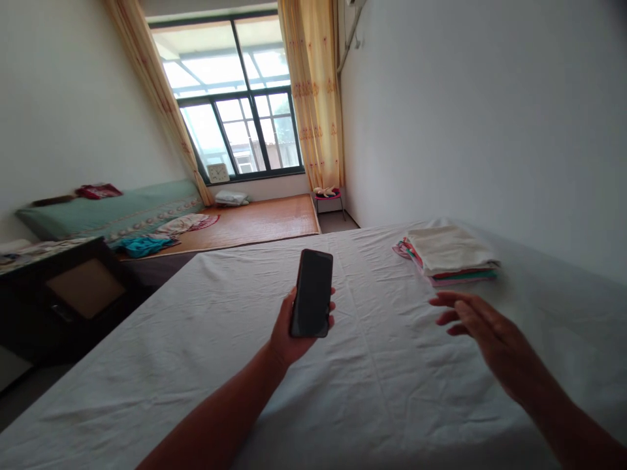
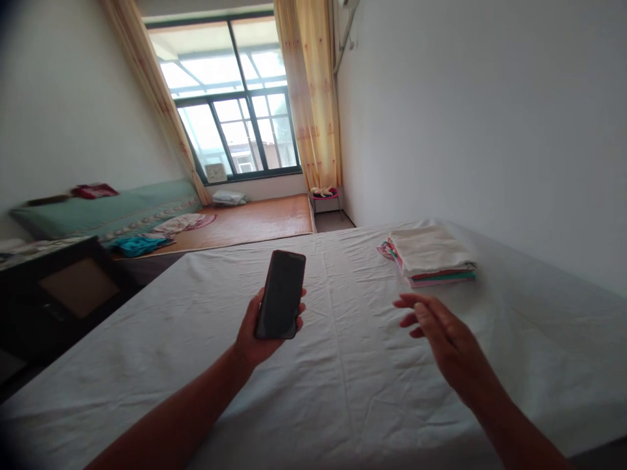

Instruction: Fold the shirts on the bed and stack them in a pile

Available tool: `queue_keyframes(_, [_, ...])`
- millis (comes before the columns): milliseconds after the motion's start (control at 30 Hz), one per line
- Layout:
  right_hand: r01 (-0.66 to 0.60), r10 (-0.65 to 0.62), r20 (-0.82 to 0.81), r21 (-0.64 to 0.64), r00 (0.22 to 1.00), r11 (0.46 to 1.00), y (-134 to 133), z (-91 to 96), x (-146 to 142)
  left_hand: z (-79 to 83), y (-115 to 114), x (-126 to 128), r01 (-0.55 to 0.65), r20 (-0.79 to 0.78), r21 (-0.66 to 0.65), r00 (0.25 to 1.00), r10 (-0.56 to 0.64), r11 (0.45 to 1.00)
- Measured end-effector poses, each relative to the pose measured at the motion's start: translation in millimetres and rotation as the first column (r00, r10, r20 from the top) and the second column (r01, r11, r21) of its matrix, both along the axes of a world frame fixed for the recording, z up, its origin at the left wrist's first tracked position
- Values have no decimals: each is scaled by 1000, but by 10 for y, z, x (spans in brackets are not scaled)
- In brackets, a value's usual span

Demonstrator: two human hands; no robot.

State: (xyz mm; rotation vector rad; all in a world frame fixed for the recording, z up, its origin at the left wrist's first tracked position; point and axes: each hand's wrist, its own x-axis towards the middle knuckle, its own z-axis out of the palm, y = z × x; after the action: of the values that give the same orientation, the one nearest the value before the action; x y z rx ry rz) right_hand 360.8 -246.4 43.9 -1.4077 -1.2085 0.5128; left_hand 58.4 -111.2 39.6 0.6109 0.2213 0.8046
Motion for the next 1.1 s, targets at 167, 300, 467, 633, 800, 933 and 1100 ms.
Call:
queue_keyframes(167, [-365, 362, -57, -48, 930, 930, 784, 142, -707, -56, 122, -98, 99, -1, -63, 995, -100, 993])
queue_keyframes(300, [-497, 450, -269, -141, 851, 856, 1266, 29, -1191, -176, 190, -183, 180, -10, -69, 983, -182, 981])
queue_keyframes(467, [-678, 620, -400, -2, 675, 735, 1315, -171, -1520, -242, 204, -214, 160, -36, -88, 986, -164, 983])
queue_keyframes(633, [-629, 602, -313, 15, 735, 777, 1247, -272, -1541, -232, 170, -145, 156, -60, -91, 985, -162, 984])
queue_keyframes(800, [-606, 577, -296, -7, 761, 796, 1262, -333, -1520, -234, 135, -84, 131, -99, -80, 985, -139, 988])
queue_keyframes(933, [-580, 561, -296, 27, 773, 814, 1265, -319, -1503, -235, 141, -100, 116, -99, -78, 987, -123, 990])
queue_keyframes(1100, [-552, 496, -377, -50, 782, 832, 1231, -240, -1432, -220, 137, -122, 147, -91, -45, 984, -151, 988])
